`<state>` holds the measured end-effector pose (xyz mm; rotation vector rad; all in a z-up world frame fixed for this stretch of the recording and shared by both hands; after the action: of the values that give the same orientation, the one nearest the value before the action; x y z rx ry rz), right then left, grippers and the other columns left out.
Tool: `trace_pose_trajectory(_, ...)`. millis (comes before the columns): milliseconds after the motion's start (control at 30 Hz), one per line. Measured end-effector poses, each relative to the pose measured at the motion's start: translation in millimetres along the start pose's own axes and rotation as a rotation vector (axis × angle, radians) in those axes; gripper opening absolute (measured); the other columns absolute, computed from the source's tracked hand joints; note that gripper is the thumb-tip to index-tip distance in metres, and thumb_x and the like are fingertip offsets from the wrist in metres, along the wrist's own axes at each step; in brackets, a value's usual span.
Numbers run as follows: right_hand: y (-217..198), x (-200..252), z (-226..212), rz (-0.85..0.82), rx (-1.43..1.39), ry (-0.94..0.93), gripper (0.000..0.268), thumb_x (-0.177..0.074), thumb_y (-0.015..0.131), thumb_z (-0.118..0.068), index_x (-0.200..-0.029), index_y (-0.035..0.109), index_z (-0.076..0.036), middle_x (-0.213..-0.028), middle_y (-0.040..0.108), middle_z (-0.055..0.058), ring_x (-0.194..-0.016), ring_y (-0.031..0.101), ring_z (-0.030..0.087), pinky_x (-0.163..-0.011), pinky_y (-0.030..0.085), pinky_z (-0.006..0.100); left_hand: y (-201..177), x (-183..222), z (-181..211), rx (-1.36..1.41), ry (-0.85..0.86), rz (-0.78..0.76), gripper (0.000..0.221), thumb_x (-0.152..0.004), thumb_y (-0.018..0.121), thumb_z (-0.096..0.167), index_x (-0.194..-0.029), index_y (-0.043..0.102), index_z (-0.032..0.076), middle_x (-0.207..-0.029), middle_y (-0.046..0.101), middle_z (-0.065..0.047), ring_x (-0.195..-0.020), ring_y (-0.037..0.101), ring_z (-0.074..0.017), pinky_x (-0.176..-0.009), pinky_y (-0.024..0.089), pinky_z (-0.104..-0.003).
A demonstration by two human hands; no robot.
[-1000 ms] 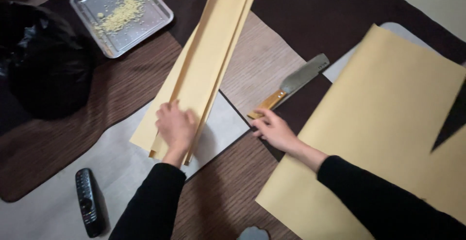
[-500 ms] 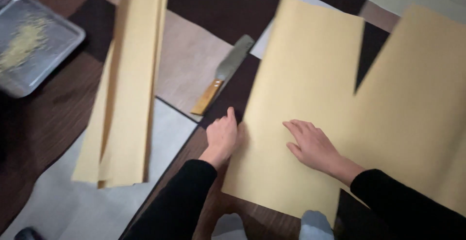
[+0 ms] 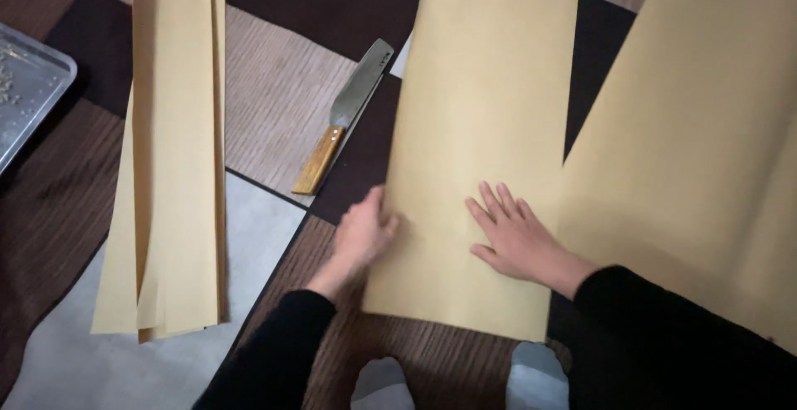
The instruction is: Folding long sheets of yellow paper and cutting them into strips using a large knife.
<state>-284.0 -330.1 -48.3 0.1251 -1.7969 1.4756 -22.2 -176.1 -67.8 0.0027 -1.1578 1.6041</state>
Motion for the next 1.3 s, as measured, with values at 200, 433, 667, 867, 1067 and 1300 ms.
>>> trace_pose_trajectory(200,-14.5,-54.8,-13.6,0.115,0.000,-0.078,0.092,-0.110,0.054,-0.063,-0.183,0.025,-0.015,-0.191,0.013,0.024,-0.175,0.016,0.052,-0.138,0.024,0.064,-36.1,4.7,-30.7,-0.143,0.044,0.151,0.060,-0.103,0.062,0.029,-0.161,0.056,0.015,-0.133,0.079,-0.026,-0.120,0.079,-0.0526,-0.096,0.065,-0.066)
trace_pose_trajectory(433,-33.0,-66.6,-21.8,0.135,0.011,-0.120,0.092,-0.110,0.054,-0.063,-0.182,0.028,-0.013,-0.189,0.019,0.028,-0.174,0.019,0.053,-0.136,0.027,0.061,-10.5,36.7,-5.2,-0.348,0.210,0.277,0.073,-0.101,0.059,0.011,-0.171,0.042,0.000,-0.121,0.077,-0.024,-0.101,0.082,-0.0460,-0.081,0.070,-0.061)
trace_pose_trajectory(667,-13.2,-89.5,-18.1,0.411,-0.477,-0.076,0.044,-0.110,0.066,-0.055,-0.131,0.077,-0.018,-0.123,0.074,0.009,-0.118,0.074,0.036,-0.098,0.060,0.050,34.3,27.1,38.5,-0.601,0.256,0.261,0.072,-0.102,0.055,0.006,-0.172,0.042,-0.005,-0.120,0.071,-0.015,-0.094,0.083,-0.0347,-0.067,0.071,-0.053)
trace_pose_trajectory(867,-12.8,-102.4,-30.1,0.206,-1.089,0.136,0.037,-0.104,0.073,-0.061,-0.112,0.084,-0.026,-0.098,0.084,-0.002,-0.100,0.078,0.023,-0.092,0.059,0.042,60.7,17.0,45.5,-0.599,0.285,0.220,0.071,-0.099,0.056,0.010,-0.168,0.045,-0.006,-0.116,0.069,-0.013,-0.090,0.083,-0.0342,-0.063,0.070,-0.054)
trace_pose_trajectory(1067,8.0,-116.5,-19.7,0.241,-1.141,0.118,0.031,-0.100,0.081,-0.050,-0.089,0.079,-0.021,-0.077,0.078,0.000,-0.079,0.071,0.019,-0.077,0.054,0.037,13.9,27.6,29.7,-0.422,0.487,0.228,0.073,-0.093,0.066,0.031,-0.161,0.052,0.008,-0.119,0.059,-0.008,-0.105,0.073,-0.0342,-0.068,0.068,-0.051)
trace_pose_trajectory(1300,1.4,-107.0,-12.0,0.155,-1.299,0.124,0.028,-0.108,0.076,-0.034,-0.092,0.075,-0.011,-0.069,0.076,0.008,-0.062,0.072,0.016,-0.058,0.053,0.026,-6.8,33.5,-38.7,-0.586,0.807,0.381,0.072,-0.113,0.057,0.058,-0.173,0.051,0.018,-0.176,0.047,-0.012,-0.161,0.048,-0.0371,-0.122,0.051,-0.053)
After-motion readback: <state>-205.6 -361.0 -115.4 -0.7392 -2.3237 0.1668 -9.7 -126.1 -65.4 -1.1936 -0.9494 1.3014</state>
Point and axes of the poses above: each hand's wrist, its own x-axis away from the middle knuckle, its own y-axis out of the palm, z = x × y, the point moved 1 cm from there along -x, towards the middle knuckle
